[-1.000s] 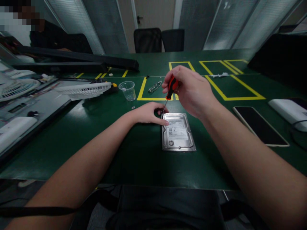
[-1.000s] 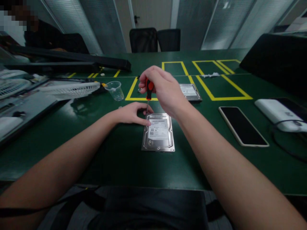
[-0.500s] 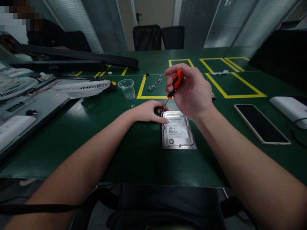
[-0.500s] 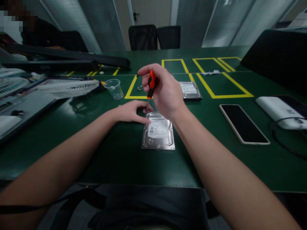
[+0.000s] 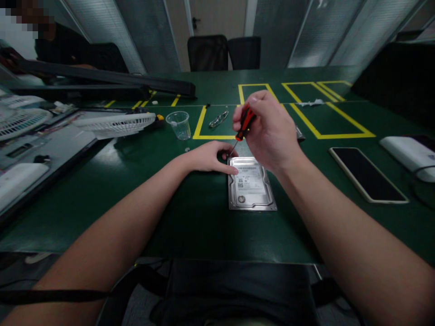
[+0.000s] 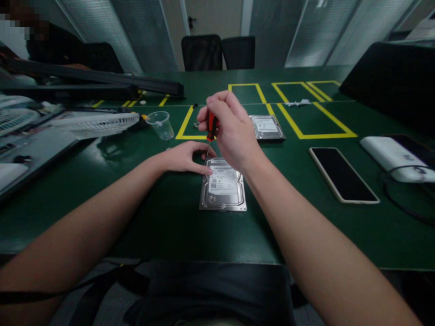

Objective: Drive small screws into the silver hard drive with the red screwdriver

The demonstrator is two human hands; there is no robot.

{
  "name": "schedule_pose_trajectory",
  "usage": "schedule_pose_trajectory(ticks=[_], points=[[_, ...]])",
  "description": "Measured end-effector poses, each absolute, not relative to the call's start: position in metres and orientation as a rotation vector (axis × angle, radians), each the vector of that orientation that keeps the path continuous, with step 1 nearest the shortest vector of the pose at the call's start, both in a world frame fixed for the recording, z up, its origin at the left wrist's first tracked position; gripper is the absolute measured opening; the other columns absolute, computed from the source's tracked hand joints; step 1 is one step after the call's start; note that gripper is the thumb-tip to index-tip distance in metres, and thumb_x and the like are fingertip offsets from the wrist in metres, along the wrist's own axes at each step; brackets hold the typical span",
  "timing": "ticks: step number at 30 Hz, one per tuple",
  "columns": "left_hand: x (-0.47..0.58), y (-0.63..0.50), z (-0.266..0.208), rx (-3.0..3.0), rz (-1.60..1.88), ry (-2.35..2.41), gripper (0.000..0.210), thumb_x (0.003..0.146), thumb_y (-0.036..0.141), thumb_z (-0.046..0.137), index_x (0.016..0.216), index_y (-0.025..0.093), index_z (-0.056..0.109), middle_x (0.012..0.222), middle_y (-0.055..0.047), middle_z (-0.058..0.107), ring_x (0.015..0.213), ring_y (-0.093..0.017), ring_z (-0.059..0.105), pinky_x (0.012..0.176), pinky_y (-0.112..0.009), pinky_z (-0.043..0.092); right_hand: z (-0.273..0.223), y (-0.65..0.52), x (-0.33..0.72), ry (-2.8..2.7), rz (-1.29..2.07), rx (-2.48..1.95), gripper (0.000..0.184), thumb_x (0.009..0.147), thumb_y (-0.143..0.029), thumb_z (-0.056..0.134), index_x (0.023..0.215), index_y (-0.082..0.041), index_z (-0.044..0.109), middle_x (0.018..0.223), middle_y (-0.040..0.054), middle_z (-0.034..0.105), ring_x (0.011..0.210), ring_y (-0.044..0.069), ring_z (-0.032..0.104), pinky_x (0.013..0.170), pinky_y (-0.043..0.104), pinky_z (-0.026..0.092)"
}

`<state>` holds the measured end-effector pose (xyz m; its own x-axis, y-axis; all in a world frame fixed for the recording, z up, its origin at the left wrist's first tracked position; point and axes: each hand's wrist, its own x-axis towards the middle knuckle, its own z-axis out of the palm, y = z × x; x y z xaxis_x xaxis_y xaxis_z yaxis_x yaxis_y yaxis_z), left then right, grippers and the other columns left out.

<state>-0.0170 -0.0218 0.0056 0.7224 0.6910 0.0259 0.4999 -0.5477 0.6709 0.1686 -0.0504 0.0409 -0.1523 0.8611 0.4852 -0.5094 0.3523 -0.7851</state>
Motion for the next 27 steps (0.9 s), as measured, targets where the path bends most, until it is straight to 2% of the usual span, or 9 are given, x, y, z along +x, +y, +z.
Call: schedule_pose_trajectory(ticks=[4, 9, 11, 16, 21, 24, 27], points=[[-0.017, -0.0211, 0.0047, 2.272, 0.39, 0.888, 0.064, 0.076, 0.064, 0.086, 0.117, 0.016, 0.076, 0.108, -0.009, 0.073, 0.096, -0.026, 0.062, 0.085, -0.037, 0.048, 0.0414, -0.0501, 0.1674, -1.247, 1.227, -0.369, 0.022, 0.098, -0.043, 0.075, 0.086, -0.027, 0.068, 0.075, -0.0004, 0.059, 0.066, 0.017, 0.053, 0.065, 0.03, 0.049], [-0.0172, -0.0208, 0.0044, 2.274, 0.39, 0.881, 0.065, 0.076, 0.064, 0.087, 0.118, 0.016, 0.076, 0.108, -0.009, 0.072, 0.096, -0.026, 0.062, 0.085, -0.036, 0.048, 0.0391, -0.048, 0.1683, -1.243, 1.199, -0.389, 0.055, 0.102, -0.076, 0.056, 0.084, -0.027, 0.076, 0.081, 0.004, 0.058, 0.072, 0.021, 0.054, 0.07, 0.035, 0.053], [-0.0171, -0.0213, 0.0052, 2.267, 0.382, 0.887, 0.065, 0.076, 0.064, 0.087, 0.119, 0.016, 0.076, 0.108, -0.009, 0.072, 0.096, -0.026, 0.063, 0.085, -0.036, 0.047, 0.0374, -0.0464, 0.1697, -1.236, 1.194, -0.37, 0.061, 0.102, -0.08, 0.052, 0.084, -0.027, 0.078, 0.082, 0.005, 0.059, 0.073, 0.022, 0.055, 0.07, 0.035, 0.054], [-0.0171, -0.022, 0.0067, 2.263, 0.374, 0.886, 0.065, 0.076, 0.063, 0.087, 0.12, 0.016, 0.076, 0.11, -0.009, 0.073, 0.098, -0.026, 0.064, 0.086, -0.037, 0.048, 0.0368, -0.0492, 0.1739, -1.256, 1.189, -0.403, 0.048, 0.096, -0.073, 0.069, 0.083, -0.028, 0.076, 0.089, 0.0043, 0.068, 0.08, 0.021, 0.064, 0.077, 0.036, 0.058], [-0.0172, -0.0221, 0.0067, 2.259, 0.377, 0.89, 0.063, 0.077, 0.062, 0.087, 0.118, 0.016, 0.076, 0.112, -0.01, 0.073, 0.099, -0.027, 0.065, 0.087, -0.038, 0.048, 0.0373, -0.0546, 0.1724, -1.274, 1.166, -0.421, 0.043, 0.096, -0.07, 0.073, 0.085, -0.028, 0.068, 0.095, 0.0024, 0.073, 0.083, 0.021, 0.071, 0.076, 0.034, 0.058], [-0.0167, -0.0223, 0.0067, 2.26, 0.378, 0.898, 0.064, 0.076, 0.063, 0.087, 0.118, 0.017, 0.076, 0.112, -0.009, 0.073, 0.099, -0.027, 0.065, 0.086, -0.037, 0.049, 0.0365, -0.0539, 0.1708, -1.281, 1.188, -0.41, 0.039, 0.095, -0.065, 0.076, 0.088, -0.029, 0.064, 0.093, 0.0014, 0.072, 0.078, 0.02, 0.068, 0.072, 0.034, 0.056], [-0.016, -0.0226, 0.0066, 2.265, 0.378, 0.908, 0.065, 0.075, 0.064, 0.087, 0.118, 0.017, 0.076, 0.11, -0.009, 0.073, 0.097, -0.027, 0.064, 0.085, -0.037, 0.049, 0.0361, -0.0521, 0.1706, -1.291, 1.197, -0.379, 0.03, 0.097, -0.058, 0.076, 0.093, -0.029, 0.069, 0.084, 0.0004, 0.066, 0.071, 0.019, 0.062, 0.069, 0.033, 0.054]])
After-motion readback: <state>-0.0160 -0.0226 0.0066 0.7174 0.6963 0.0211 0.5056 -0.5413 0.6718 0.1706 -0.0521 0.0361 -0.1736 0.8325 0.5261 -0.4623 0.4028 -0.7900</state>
